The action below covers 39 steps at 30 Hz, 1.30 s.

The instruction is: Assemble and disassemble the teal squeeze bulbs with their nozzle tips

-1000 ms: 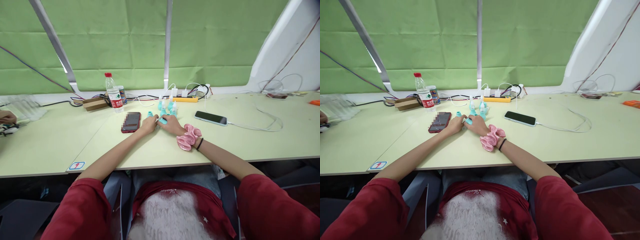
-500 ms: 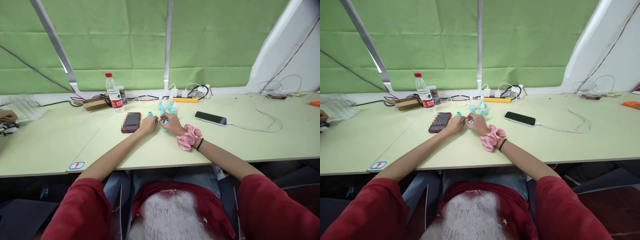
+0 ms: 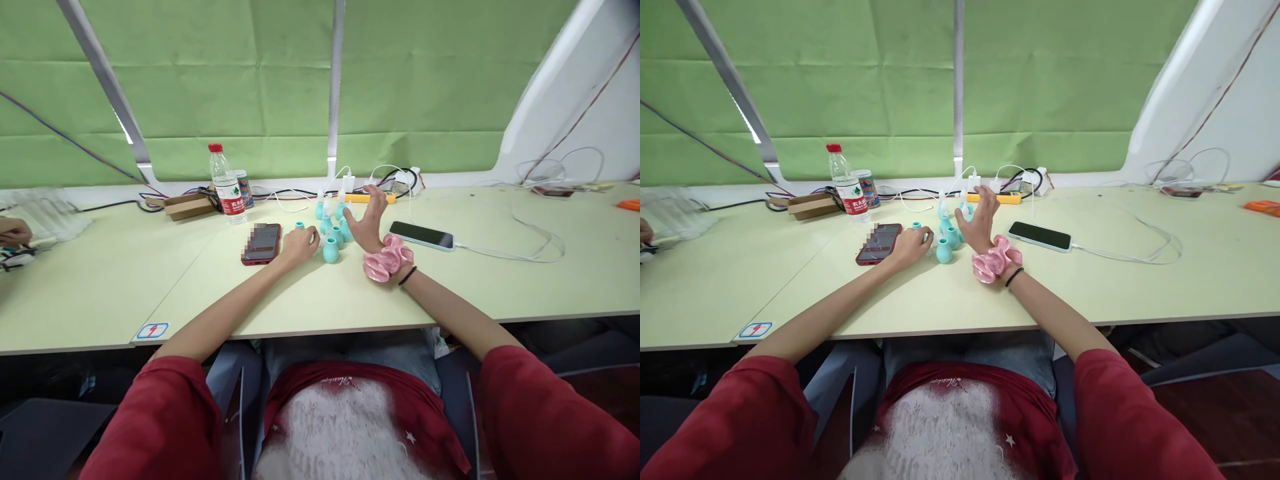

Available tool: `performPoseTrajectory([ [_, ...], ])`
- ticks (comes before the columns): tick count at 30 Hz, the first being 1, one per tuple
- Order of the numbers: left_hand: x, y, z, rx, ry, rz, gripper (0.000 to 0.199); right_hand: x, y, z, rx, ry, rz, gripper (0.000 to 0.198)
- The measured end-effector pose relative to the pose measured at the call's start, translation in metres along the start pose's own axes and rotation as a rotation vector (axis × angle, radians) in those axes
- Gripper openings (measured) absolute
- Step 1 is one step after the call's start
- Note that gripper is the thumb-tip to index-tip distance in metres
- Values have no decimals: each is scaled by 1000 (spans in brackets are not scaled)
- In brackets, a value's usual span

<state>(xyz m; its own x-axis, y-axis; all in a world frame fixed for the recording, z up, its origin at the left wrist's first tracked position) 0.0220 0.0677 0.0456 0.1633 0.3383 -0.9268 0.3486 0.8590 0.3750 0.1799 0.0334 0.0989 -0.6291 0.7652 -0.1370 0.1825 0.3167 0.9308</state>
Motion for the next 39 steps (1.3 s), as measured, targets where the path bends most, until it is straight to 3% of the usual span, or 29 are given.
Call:
performPoseTrajectory([
  [6, -5, -1, 3, 3, 1, 40, 36, 25, -10, 45, 238, -81, -226, 57],
  [14, -7, -2, 3, 6, -43, 67, 34, 58, -33, 72, 352, -46, -519, 30],
  [17, -7, -1, 3, 4, -78, 80, 32, 62, -36, 75, 360, -49, -566, 20],
  [20, -8, -1, 1, -1, -134, 103, 32, 55, -32, 68, 342, -54, -513, 18],
  [26, -22, -1, -3, 17, -335, 188, 47, 26, -11, 31, 223, -42, -260, 16],
  [33, -37, -6, 10, 183, -665, 255, 39, 30, -20, -14, 26, 36, -328, 8],
  [39, -41, -8, 15, 228, -900, 311, 36, 31, -26, -33, 8, 98, -352, 12],
])
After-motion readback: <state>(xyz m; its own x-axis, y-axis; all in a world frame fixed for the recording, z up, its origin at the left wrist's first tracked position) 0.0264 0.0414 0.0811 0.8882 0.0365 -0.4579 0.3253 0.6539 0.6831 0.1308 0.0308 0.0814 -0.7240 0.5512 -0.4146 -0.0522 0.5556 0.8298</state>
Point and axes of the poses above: each hand's wrist, its own y-axis towards the middle knuckle, its own x-axis out of the palm, z = x × y, the point moved 9 cm from there along y, towards the middle knuckle, and after that the axes turned 1 degree about y, right-handed, at the moved point
